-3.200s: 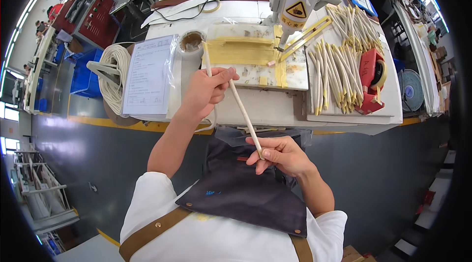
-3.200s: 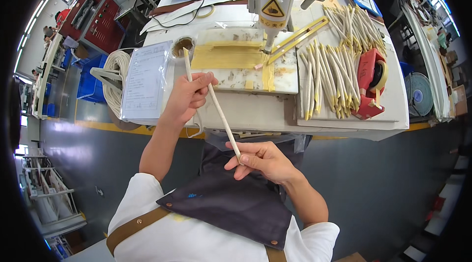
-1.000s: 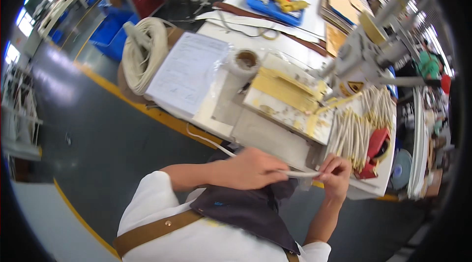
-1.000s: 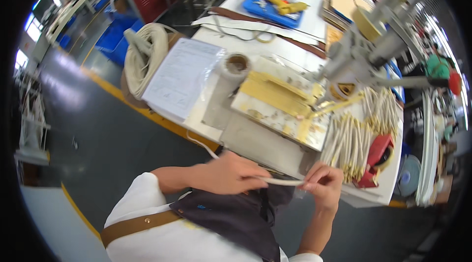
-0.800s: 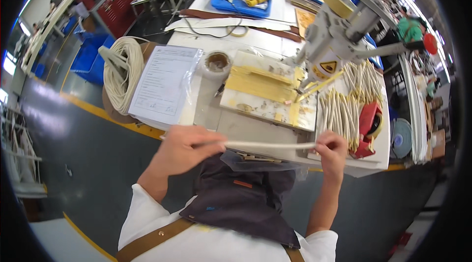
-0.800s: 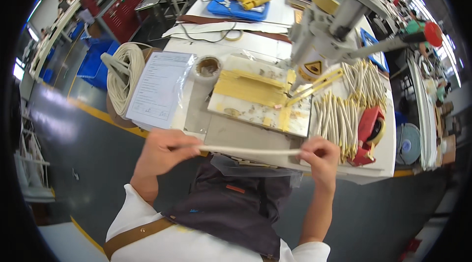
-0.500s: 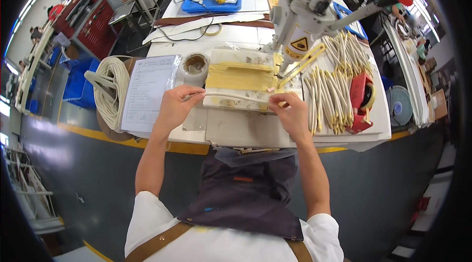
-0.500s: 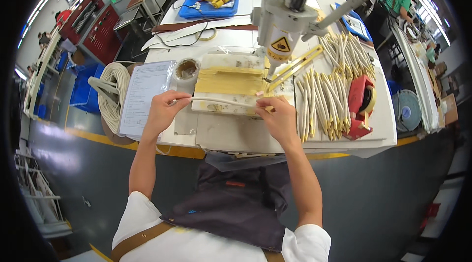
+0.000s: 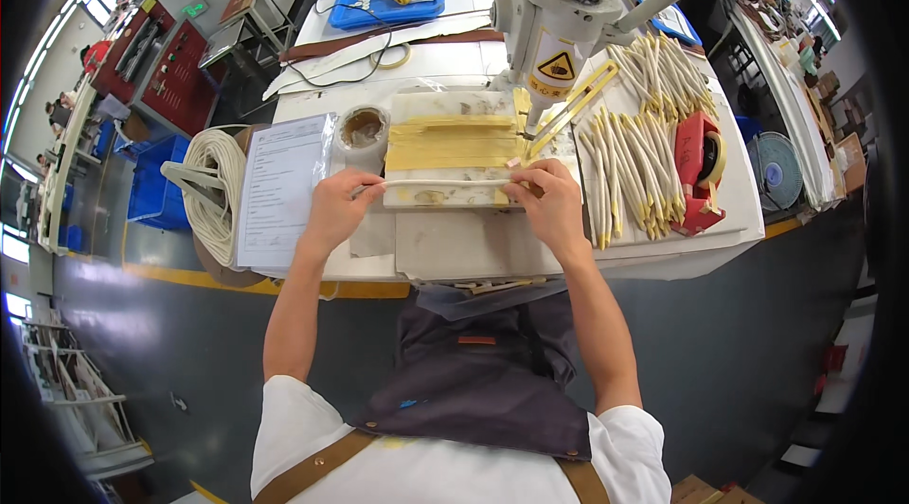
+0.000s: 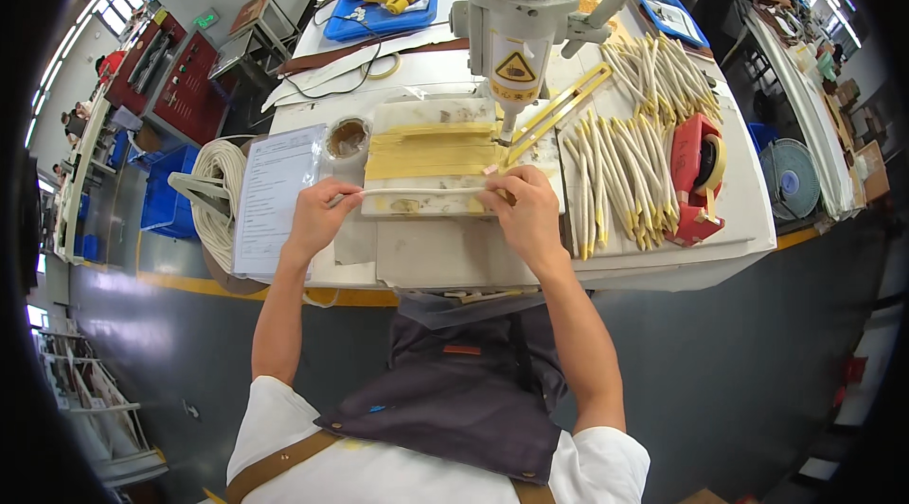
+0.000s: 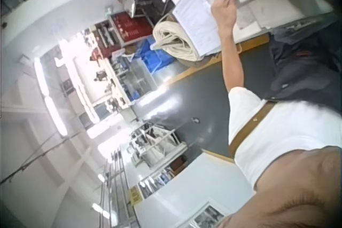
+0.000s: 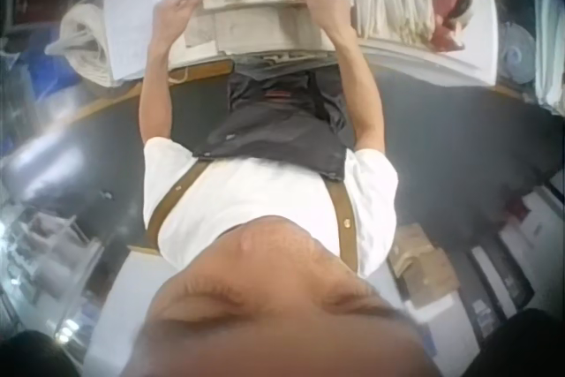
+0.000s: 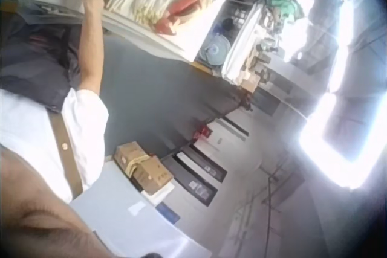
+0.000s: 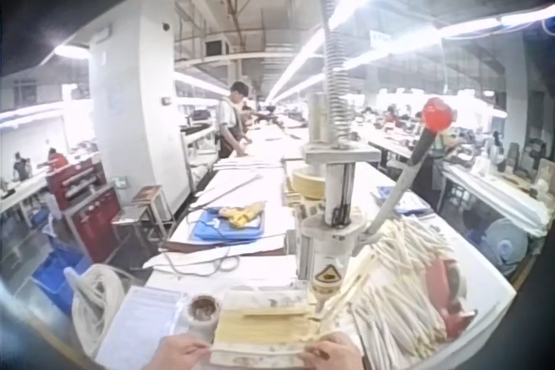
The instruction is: The person repeatedly picks up a white cable and a small yellow plastic piece, inserts the piece into the cable end, and uses a press machine to secure it. The finished units are placed in a pile on the table.
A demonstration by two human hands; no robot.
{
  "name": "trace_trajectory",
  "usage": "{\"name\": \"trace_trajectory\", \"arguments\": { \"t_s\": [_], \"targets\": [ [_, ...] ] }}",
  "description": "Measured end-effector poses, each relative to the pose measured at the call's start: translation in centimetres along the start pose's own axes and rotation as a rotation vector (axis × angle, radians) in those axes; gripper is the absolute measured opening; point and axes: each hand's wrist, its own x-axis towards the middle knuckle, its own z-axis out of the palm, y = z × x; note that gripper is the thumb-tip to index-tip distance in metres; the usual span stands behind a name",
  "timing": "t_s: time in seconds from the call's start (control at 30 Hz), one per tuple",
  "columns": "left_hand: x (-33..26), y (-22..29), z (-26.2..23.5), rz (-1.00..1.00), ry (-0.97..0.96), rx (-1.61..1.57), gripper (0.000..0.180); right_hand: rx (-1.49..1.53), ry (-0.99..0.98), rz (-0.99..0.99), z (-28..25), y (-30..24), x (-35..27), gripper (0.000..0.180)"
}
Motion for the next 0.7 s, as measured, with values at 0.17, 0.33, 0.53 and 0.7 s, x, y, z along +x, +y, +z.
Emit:
{"name": "trace_trajectory", "arguments": {
  "t_s": [0.17,0.33,0.53,0.7],
  "targets": [
    [0.0,0.0,-0.2,0.074,-0.014,0.061,0.016,0.024,-0.016,0.009,0.0,0.4,-0.1,0.015],
    [0.1,-0.6,-0.1,0.181,-0.011,0.189,0.014,-0.021,-0.016,-0.015,0.1,0.6,-0.1,0.013],
    [0.1,-0.8,0.9,0.301,0.115,0.256,0.009,-0.019,-0.002,-0.082,-2.0,-1.0,-0.5,0.023],
    [-2.7,1.9,-0.9,-0.016,0.086,-0.009,0.009,-0.077,0.309,-0.038,-14.2,-1.3,-1.7,0.03]
  ]
}}
